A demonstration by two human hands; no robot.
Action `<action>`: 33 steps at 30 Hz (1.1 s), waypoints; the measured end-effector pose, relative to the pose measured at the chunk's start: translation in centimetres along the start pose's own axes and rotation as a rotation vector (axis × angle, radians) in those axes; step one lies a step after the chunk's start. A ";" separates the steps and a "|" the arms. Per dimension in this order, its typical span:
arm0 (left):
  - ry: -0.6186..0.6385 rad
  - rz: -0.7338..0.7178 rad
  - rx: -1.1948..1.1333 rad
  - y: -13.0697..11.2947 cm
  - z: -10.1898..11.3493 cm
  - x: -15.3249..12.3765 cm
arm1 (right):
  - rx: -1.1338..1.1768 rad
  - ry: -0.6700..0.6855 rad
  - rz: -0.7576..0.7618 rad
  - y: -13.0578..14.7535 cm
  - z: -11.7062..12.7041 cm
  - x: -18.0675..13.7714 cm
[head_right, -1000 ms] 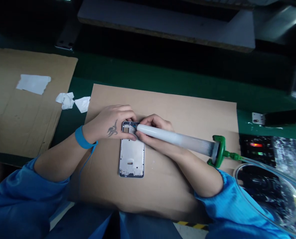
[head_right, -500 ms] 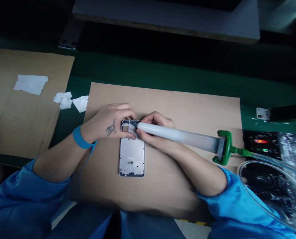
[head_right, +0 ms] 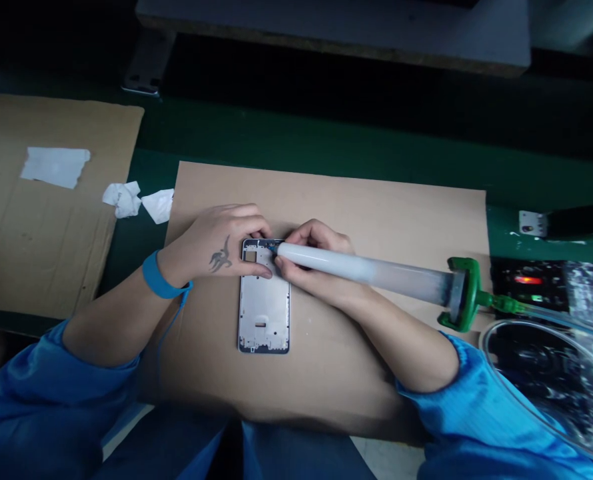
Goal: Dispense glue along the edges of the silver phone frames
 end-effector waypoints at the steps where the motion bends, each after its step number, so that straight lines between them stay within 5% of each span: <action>1: 0.001 -0.002 -0.002 0.0 0.0 0.0 | 0.000 -0.002 0.000 0.0 0.0 0.0; 33: -0.027 -0.039 0.018 -0.1 0.0 0.1 | -0.013 -0.068 -0.024 -0.5 0.3 -0.1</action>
Point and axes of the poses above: each hand's wrist, its own x-axis towards the middle knuckle, its own z-axis out of the back of the hand, y = z × x, the point moved 8 cm from there along x, towards the middle knuckle, and after that the axes turned 10 degrees about z, right-handed, at the moved point
